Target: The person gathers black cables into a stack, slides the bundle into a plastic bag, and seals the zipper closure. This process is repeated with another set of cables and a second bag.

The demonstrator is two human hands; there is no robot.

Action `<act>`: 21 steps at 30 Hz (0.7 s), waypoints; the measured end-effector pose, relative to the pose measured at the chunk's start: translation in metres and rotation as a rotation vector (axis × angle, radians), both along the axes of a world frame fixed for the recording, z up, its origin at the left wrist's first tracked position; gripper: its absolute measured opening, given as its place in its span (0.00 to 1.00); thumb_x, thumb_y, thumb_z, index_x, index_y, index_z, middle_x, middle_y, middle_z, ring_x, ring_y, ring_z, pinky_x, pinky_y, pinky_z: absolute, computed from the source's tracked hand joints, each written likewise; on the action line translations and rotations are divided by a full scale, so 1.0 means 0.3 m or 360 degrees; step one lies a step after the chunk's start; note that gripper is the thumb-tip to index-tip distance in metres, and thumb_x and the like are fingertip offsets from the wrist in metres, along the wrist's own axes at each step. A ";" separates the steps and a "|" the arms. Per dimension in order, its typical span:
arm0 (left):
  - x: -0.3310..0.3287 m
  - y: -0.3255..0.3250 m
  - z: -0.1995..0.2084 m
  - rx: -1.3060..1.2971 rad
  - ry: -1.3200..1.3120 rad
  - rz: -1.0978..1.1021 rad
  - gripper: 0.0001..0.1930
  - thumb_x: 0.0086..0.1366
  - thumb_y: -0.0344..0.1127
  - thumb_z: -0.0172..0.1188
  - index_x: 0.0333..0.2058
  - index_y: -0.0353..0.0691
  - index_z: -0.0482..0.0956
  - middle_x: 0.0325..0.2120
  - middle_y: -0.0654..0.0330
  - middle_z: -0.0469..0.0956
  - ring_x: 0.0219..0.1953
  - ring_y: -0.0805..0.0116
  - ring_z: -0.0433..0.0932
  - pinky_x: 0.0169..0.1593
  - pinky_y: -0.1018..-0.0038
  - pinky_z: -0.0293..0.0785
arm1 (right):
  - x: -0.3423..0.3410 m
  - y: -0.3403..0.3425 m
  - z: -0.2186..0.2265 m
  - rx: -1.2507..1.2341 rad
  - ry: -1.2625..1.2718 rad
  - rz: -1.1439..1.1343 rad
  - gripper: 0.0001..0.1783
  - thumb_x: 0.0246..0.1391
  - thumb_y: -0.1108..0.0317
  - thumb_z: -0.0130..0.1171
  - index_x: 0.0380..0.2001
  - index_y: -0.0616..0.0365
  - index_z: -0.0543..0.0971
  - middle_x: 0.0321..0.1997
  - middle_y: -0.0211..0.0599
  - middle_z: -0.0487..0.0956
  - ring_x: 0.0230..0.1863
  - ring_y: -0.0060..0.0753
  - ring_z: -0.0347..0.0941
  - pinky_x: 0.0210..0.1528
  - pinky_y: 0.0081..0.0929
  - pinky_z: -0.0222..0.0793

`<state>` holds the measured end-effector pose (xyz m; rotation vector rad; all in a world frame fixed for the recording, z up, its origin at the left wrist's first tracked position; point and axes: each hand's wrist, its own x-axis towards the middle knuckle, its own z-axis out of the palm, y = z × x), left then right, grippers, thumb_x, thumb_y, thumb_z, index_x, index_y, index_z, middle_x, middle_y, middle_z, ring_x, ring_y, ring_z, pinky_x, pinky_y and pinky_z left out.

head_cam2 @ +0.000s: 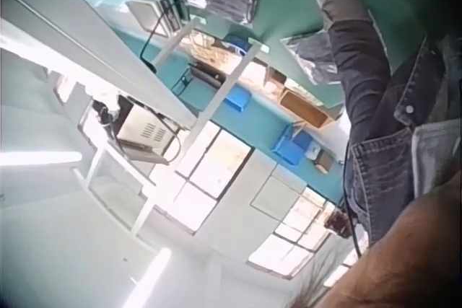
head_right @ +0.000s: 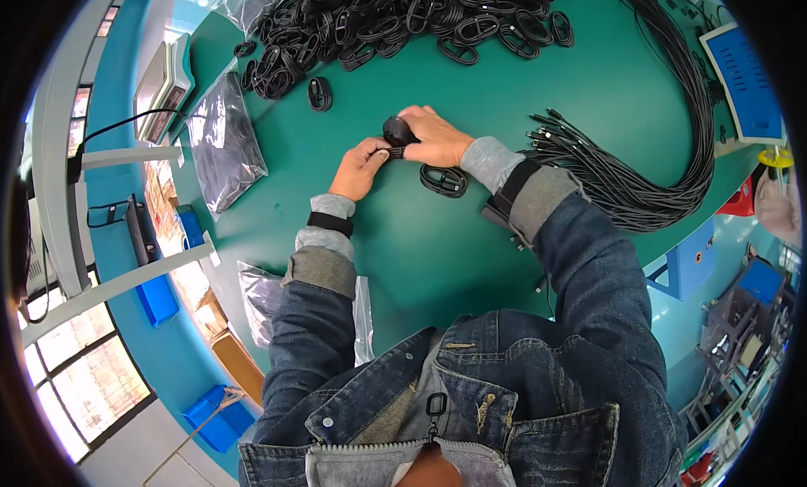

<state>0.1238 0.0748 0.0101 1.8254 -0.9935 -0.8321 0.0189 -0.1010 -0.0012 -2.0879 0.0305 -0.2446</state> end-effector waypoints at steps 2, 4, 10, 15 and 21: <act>-0.003 -0.001 -0.006 -0.0022 -0.0050 0.0010 0.07 0.58 0.29 0.52 0.35 0.35 0.73 0.34 0.55 0.73 0.37 0.61 0.72 0.43 0.72 0.67 | 0.000 -0.018 0.038 -0.0426 -0.0060 0.0050 0.17 0.50 0.64 0.51 0.42 0.61 0.71 0.37 0.43 0.74 0.41 0.31 0.69 0.47 0.25 0.63; -0.006 -0.012 -0.009 -0.0042 -0.0075 0.0016 0.07 0.58 0.29 0.52 0.35 0.35 0.73 0.34 0.55 0.73 0.37 0.61 0.72 0.43 0.72 0.67 | 0.013 -0.035 0.072 0.0160 0.0406 0.0011 0.14 0.52 0.66 0.49 0.41 0.62 0.73 0.38 0.38 0.74 0.41 0.26 0.69 0.47 0.22 0.63; -0.004 0.000 -0.012 -0.0155 -0.0058 0.0014 0.07 0.58 0.29 0.52 0.34 0.34 0.73 0.33 0.57 0.73 0.36 0.63 0.72 0.42 0.73 0.67 | 0.007 -0.081 0.126 0.0466 0.0762 0.0019 0.15 0.51 0.65 0.50 0.36 0.64 0.76 0.39 0.44 0.76 0.37 0.36 0.72 0.39 0.25 0.67; -0.018 -0.026 0.012 -0.0010 -0.0037 0.0029 0.07 0.58 0.28 0.53 0.34 0.33 0.72 0.33 0.58 0.73 0.34 0.66 0.72 0.41 0.74 0.67 | -0.062 -0.087 0.043 0.0689 0.0359 -0.0095 0.12 0.52 0.71 0.48 0.37 0.65 0.75 0.38 0.39 0.76 0.35 0.26 0.71 0.37 0.23 0.68; -0.019 -0.017 -0.043 0.0078 0.0265 0.0227 0.09 0.58 0.29 0.53 0.38 0.35 0.71 0.33 0.57 0.73 0.34 0.67 0.71 0.40 0.74 0.68 | -0.063 -0.061 0.054 0.0008 0.0067 0.0046 0.18 0.46 0.74 0.53 0.44 0.61 0.72 0.37 0.41 0.74 0.38 0.36 0.71 0.42 0.28 0.68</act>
